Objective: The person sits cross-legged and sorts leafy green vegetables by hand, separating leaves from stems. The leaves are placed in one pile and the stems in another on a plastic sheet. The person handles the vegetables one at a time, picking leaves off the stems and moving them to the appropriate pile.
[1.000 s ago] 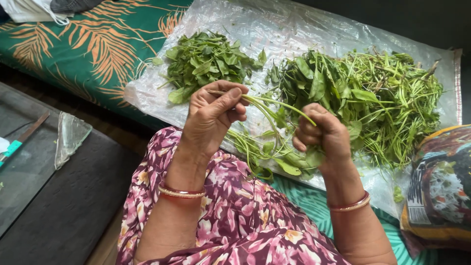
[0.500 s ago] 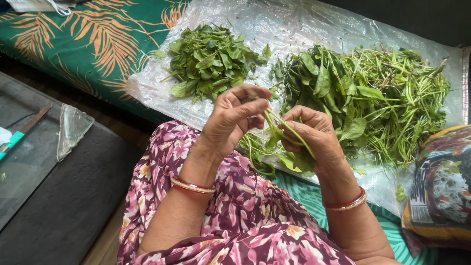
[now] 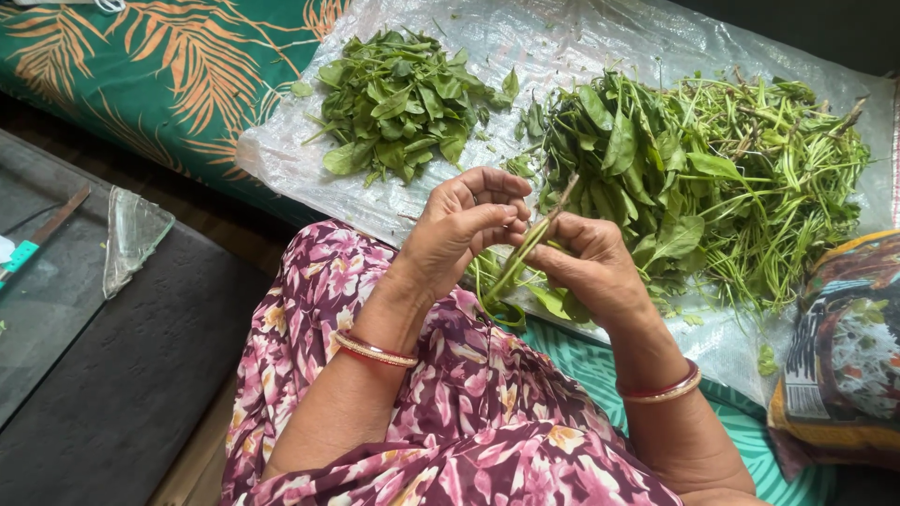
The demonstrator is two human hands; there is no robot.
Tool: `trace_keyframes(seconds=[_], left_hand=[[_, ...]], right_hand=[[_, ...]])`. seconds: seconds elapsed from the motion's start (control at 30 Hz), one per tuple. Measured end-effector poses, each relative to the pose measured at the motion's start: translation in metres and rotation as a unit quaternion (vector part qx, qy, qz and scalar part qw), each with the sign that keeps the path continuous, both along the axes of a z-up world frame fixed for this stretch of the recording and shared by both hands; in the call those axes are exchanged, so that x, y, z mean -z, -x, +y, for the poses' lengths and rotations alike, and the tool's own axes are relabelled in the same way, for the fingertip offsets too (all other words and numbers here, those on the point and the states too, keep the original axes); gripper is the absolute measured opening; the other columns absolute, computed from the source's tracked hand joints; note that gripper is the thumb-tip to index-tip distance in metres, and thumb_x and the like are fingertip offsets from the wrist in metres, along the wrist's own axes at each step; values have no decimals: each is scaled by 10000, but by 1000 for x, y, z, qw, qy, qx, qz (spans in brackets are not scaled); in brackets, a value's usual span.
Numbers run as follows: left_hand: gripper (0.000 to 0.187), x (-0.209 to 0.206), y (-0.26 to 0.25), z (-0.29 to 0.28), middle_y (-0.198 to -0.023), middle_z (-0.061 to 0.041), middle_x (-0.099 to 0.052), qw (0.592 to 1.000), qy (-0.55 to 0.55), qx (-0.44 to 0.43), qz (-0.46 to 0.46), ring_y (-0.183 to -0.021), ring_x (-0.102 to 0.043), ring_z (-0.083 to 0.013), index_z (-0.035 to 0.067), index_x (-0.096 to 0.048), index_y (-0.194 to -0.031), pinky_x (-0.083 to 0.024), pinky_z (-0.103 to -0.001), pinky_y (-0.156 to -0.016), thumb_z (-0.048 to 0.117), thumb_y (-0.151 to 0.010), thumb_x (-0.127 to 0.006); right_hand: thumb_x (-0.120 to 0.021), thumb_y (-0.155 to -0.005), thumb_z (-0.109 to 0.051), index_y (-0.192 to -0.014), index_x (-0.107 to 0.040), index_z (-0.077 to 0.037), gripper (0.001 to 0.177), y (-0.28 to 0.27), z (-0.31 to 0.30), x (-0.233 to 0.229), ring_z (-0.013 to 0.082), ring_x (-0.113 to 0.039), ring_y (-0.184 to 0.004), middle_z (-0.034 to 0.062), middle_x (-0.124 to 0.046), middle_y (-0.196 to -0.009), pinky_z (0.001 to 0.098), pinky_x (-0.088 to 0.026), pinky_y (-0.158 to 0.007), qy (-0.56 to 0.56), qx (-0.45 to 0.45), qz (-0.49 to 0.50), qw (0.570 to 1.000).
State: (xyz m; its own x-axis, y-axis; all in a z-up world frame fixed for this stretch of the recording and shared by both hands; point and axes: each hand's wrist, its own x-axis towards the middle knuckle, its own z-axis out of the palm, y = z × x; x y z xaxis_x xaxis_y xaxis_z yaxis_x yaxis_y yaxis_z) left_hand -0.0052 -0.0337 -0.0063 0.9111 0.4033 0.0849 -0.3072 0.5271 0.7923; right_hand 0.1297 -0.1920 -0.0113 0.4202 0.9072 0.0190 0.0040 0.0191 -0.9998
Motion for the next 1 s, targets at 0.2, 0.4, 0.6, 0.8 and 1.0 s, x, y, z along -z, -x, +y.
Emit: trace_keyframes(seconds=[0.2, 0.4, 0.6, 0.8, 1.0], left_hand=[[304, -3, -6, -8, -855, -42, -739, 881, -424, -95, 187, -774, -698, -120, 35, -740, -1036, -599, -277, -698, 189, -798, -849], [114, 17, -10, -6, -810, -16, -715, 904, -378, -95, 178, -710, -649, -85, 64, -724, -910, -566, -247, -633, 174, -895, -746], [162, 35, -1, 20, -866, -20, -704, 982, 1, -188, 15, -766, -636, -87, 46, -686, -999, -511, -257, -684, 146, -894, -758], [154, 55, 3, 40, -870, -41, -725, 974, 92, -204, -28, -716, -658, -126, 63, -675, -1008, -555, -292, -687, 130, -909, -773], [187, 74, 8, 58, -874, -44, -717, 952, 147, -266, -29, -771, -711, -175, 59, -647, -1021, -602, -337, -721, 113, -911, -789]], right_hand=[[-725, -918, -70, -980, -730, 0, 94, -1, 0, 5, 16, -500, -640, -29, -630, -727, 202, -399, -544, -11, 76, -295, 952], [-671, -860, -26, -934, -712, 6, 91, -3, 5, 7, 44, -449, -544, -10, -591, -649, 210, -335, -488, -35, 84, -168, 982], [-598, -909, -163, -879, -614, -64, 105, -54, 80, 6, 107, -530, -603, 9, -577, -749, 266, -462, -566, -122, 110, 156, 974], [-656, -870, -239, -933, -574, -74, 196, -99, 260, -38, 195, -652, -683, 114, -628, -870, 358, -576, -590, -120, 88, 3, 989], [-661, -998, -359, -1379, -497, -1, 548, -73, 233, -44, 282, -625, -1257, 202, -618, -1338, 419, -524, -1035, -16, -50, -264, 963]])
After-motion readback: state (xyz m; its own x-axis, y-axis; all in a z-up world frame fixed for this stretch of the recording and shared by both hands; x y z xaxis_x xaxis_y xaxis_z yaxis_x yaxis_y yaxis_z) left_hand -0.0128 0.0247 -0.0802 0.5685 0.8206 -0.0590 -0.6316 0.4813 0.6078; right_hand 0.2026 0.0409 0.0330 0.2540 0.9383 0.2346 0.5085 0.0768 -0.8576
